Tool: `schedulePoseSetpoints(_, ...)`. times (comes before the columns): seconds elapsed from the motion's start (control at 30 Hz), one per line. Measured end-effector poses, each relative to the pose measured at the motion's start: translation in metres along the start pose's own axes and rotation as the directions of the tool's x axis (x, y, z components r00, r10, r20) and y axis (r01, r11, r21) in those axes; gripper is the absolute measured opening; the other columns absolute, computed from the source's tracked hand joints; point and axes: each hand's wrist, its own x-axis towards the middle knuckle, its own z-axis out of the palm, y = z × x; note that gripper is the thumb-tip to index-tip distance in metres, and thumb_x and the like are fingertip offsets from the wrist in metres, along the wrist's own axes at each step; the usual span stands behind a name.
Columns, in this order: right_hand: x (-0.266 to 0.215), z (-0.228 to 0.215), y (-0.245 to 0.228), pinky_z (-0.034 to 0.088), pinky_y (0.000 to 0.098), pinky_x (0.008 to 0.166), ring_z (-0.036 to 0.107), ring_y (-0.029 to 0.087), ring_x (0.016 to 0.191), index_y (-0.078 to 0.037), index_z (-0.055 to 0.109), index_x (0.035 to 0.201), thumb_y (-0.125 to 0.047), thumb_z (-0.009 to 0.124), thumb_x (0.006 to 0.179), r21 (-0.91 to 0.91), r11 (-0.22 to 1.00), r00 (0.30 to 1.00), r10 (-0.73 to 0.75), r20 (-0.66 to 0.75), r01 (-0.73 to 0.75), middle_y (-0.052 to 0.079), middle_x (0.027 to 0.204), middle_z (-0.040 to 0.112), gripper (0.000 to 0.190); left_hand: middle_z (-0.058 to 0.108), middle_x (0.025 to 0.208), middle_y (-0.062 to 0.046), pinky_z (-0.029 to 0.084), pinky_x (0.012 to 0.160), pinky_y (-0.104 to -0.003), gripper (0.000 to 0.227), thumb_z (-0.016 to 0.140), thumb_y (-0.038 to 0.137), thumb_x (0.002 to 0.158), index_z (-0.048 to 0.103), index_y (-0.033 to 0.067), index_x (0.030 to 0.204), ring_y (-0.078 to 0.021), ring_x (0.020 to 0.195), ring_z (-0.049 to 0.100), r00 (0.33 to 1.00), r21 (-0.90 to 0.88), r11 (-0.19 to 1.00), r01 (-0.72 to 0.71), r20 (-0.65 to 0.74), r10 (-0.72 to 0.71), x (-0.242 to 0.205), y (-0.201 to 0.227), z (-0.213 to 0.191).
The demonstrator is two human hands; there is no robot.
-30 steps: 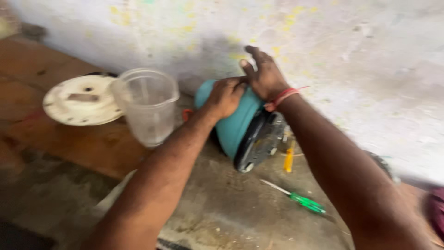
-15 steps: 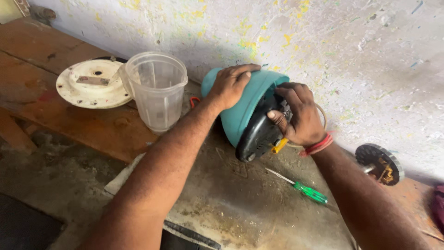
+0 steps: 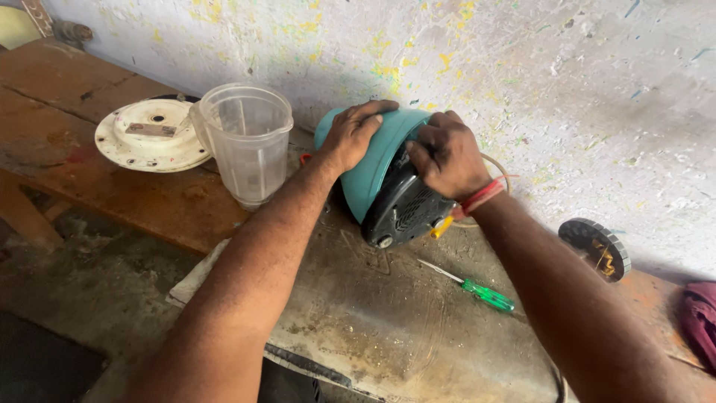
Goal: The person uses a screwdriver to remove screws from the base of a teal appliance. They then detach the base cover, exposing the internal wiring and components.
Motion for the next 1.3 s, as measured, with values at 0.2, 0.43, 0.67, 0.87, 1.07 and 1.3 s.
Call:
schedulePoseSetpoints(0.2, 0.010, 0.015, -0.007, 0.048, 0.0467, 0.074, 0.057, 0.035, 0.080, -0.001, 0.062, 0.069, -0.017, 0.068, 0.090, 0.020, 1.000, 0.984, -0.020, -0.175, 0.024, 0.017, 0.073, 0.059, 0.026, 0.068, 0.138, -0.008, 0.048, 0.112, -0.042, 0.040, 0.048, 0.023, 0.098, 0.068, 0.0187, 0.133, -0.0274, 0.129, 0.063, 1.000, -0.022, 1.000, -0.021, 0.002, 0.021, 0.001, -0.010, 0.000)
schedulePoseSetpoints(0.43, -0.033, -0.016, -0.012, 0.052, 0.0452, 0.090, 0.065, 0.036, 0.102, -0.001, 0.068, 0.115, -0.034, 0.067, 0.102, 0.166, 0.982, 0.977, 0.124, -0.175, -0.095, 0.020, 0.109, 0.066, 0.036, 0.063, 0.142, -0.015, 0.049, 0.110, -0.043, 0.035, 0.049, 0.026, 0.107, 0.066, 0.0134, 0.135, -0.0335, 0.131, 0.060, 0.979, 0.126, 0.981, -0.150, -0.118, 0.165, -0.011, -0.009, 0.007)
schedulePoseSetpoints(0.67, -0.120, -0.053, -0.016, 0.046, 0.0468, 0.097, 0.060, 0.036, 0.111, -0.003, 0.070, 0.116, -0.042, 0.067, 0.092, 0.139, 0.989, 0.998, 0.048, -0.029, -0.044, 0.018, 0.115, 0.068, 0.046, 0.053, 0.147, -0.027, 0.039, 0.117, -0.052, 0.058, 0.069, 0.037, 0.098, 0.057, -0.0028, 0.139, -0.0429, 0.138, 0.048, 0.958, 0.320, 0.946, -0.060, -0.249, 0.145, -0.070, 0.022, 0.026)
schedulePoseSetpoints(0.87, -0.177, -0.058, -0.028, 0.045, 0.0505, 0.103, 0.057, 0.040, 0.118, -0.001, 0.067, 0.107, -0.036, 0.078, 0.079, 0.020, 0.999, 0.999, -0.033, 0.009, 0.033, 0.021, 0.117, 0.064, 0.047, 0.030, 0.156, -0.042, 0.035, 0.114, -0.058, 0.104, 0.084, 0.030, 0.079, 0.023, -0.0031, 0.156, -0.0534, 0.141, 0.036, 0.962, 0.419, 0.907, -0.047, -0.224, 0.154, -0.123, 0.032, 0.054)
schedulePoseSetpoints(1.07, -0.193, -0.067, -0.022, 0.047, 0.0506, 0.097, 0.061, 0.034, 0.111, -0.004, 0.072, 0.108, -0.015, 0.079, 0.073, -0.044, 0.998, 0.993, -0.028, 0.117, 0.033, 0.013, 0.108, 0.070, 0.038, 0.036, 0.155, -0.037, 0.047, 0.111, -0.049, 0.114, 0.079, 0.017, 0.078, 0.003, -0.0024, 0.161, -0.0479, 0.137, 0.048, 0.964, 0.160, 0.985, 0.067, -0.266, -0.022, -0.135, 0.026, 0.080)
schedulePoseSetpoints(1.3, -0.178, -0.083, -0.003, 0.048, 0.0442, 0.106, 0.065, 0.021, 0.117, -0.010, 0.073, 0.102, 0.007, 0.067, 0.090, -0.374, 0.915, 0.988, -0.127, 0.091, 0.152, 0.005, 0.112, 0.074, 0.022, 0.040, 0.153, -0.033, 0.046, 0.110, -0.048, 0.113, 0.082, 0.014, 0.075, 0.008, 0.0026, 0.160, -0.0463, 0.136, 0.050, 0.948, 0.182, 0.962, 0.201, -0.282, -0.145, -0.131, 0.016, 0.074)
